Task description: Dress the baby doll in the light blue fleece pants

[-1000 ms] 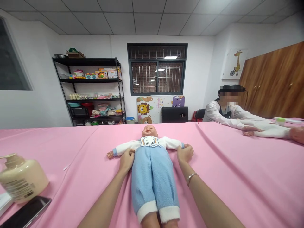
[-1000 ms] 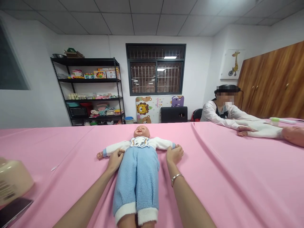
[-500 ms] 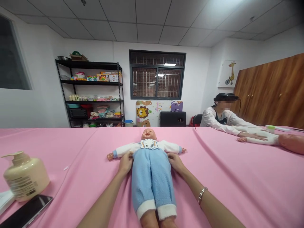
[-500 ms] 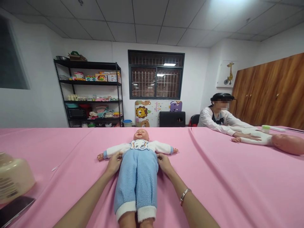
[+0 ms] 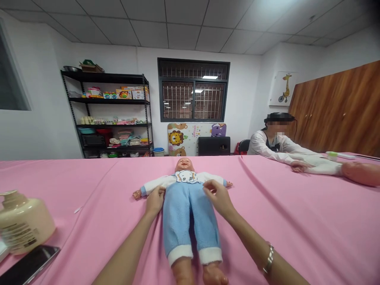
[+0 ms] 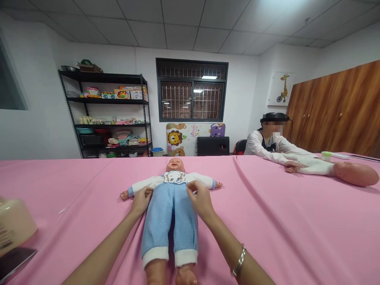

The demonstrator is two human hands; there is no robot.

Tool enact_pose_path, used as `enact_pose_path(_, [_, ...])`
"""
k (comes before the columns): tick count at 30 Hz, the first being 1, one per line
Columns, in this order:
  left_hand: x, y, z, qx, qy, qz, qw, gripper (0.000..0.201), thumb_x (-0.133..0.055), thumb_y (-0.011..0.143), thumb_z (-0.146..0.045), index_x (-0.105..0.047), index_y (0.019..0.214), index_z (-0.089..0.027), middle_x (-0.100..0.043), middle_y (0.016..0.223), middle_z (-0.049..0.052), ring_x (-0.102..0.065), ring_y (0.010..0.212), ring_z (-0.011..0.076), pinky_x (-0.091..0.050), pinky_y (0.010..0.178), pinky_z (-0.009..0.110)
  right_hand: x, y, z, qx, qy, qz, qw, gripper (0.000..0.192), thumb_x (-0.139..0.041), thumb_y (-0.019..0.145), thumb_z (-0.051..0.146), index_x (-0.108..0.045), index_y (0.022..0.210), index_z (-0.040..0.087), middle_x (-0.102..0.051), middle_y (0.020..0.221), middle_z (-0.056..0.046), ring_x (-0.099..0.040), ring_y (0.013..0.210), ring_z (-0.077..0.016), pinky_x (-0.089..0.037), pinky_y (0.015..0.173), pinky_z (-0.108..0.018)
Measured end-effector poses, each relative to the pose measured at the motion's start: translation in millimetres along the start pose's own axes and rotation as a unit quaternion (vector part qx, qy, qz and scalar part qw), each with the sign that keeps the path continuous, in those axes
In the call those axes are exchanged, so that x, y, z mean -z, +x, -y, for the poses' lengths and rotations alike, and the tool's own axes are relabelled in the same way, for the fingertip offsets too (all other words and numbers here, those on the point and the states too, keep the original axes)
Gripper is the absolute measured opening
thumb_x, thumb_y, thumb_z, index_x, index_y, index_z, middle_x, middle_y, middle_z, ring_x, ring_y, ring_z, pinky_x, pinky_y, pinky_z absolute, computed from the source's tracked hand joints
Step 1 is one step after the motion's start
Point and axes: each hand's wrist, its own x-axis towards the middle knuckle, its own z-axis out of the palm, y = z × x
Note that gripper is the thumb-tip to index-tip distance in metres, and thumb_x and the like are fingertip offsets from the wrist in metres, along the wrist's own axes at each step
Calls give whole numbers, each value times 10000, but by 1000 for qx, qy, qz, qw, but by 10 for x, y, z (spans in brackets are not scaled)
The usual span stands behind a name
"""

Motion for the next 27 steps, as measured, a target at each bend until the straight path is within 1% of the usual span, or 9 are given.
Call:
enact_pose_path(2, [3, -9, -10, -4, 6, -5, 1000, 174, -450, 776, -157, -588, 878, -184, -675, 915, 56, -626, 833, 178, -467, 782, 296, 27, -244, 354, 54, 0, 154, 987, 85, -507, 778, 208, -583, 759, 173, -626, 755, -11, -572, 724, -142, -431, 682, -256])
enact_pose_path(4, [7, -18, -25, -5, 8, -11, 1000, 177, -468, 764, -161, -596, 885, -181, -677, 919, 64, -626, 842, 189, -469, 783, 304, 31, -503, 589, 95, -27, 312, 945, 32, -582, 757, 216, -591, 774, 191, -626, 782, 12, -561, 723, -127, -420, 660, -228])
enact_pose_path(6, [12, -25, -42, -3, 10, -14, 1000, 183, -475, 759, -171, -600, 893, -181, -679, 921, 67, -625, 851, 196, -472, 788, 308, -2, -715, 691, 139, -123, 361, 914, 124, -650, 722, 253, -583, 812, 201, -619, 812, 12, -546, 718, -139, -398, 613, -231])
enact_pose_path(10, [29, -33, -75, -1, 28, -3, 1000, 209, -454, 769, -193, -591, 926, -183, -680, 931, 66, -625, 859, 195, -474, 796, 307, -179, -912, 675, 239, -325, 304, 863, 34, -552, 814, 194, -546, 793, 168, -610, 810, -26, -536, 714, -173, -371, 617, -278])
enact_pose_path(13, [42, -40, -91, -8, 37, 2, 999, 221, -437, 777, -203, -577, 947, -180, -676, 939, 71, -624, 865, 199, -473, 799, 310, -322, -958, 637, 306, -358, 303, 828, 46, -540, 818, 168, -535, 773, 163, -601, 761, -20, -528, 653, -165, -341, 563, -285])
enact_pose_path(15, [48, -44, -92, -12, 40, 5, 999, 218, -427, 781, -206, -568, 945, -182, -673, 945, 72, -622, 874, 202, -470, 802, 313, -368, -984, 621, 332, -354, 306, 819, 82, -589, 785, 181, -523, 739, 167, -590, 731, -12, -517, 618, -160, -321, 529, -287])
enact_pose_path(20, [50, -40, -77, -17, 38, 16, 999, 209, -416, 783, -213, -556, 937, -190, -668, 954, 59, -618, 874, 197, -465, 807, 309, -191, -994, 597, 299, -372, 260, 839, 108, -607, 794, 238, -531, 747, 177, -616, 762, -9, -536, 695, -185, -360, 633, -313])
enact_pose_path(24, [49, -28, -77, -19, 36, 21, 999, 219, -425, 778, -218, -554, 953, -193, -667, 964, 56, -619, 882, 201, -465, 811, 310, 75, -950, 632, 244, -375, 294, 845, 118, -552, 828, 266, -552, 739, 189, -628, 761, -21, -541, 721, -201, -377, 653, -319])
enact_pose_path(27, [54, -27, -88, -15, 38, 26, 999, 211, -421, 780, -221, -554, 943, -197, -666, 964, 51, -620, 882, 201, -463, 810, 312, 212, -955, 782, 200, -301, 286, 887, 121, -505, 858, 263, -571, 777, 201, -635, 771, -17, -555, 699, -171, -401, 627, -283])
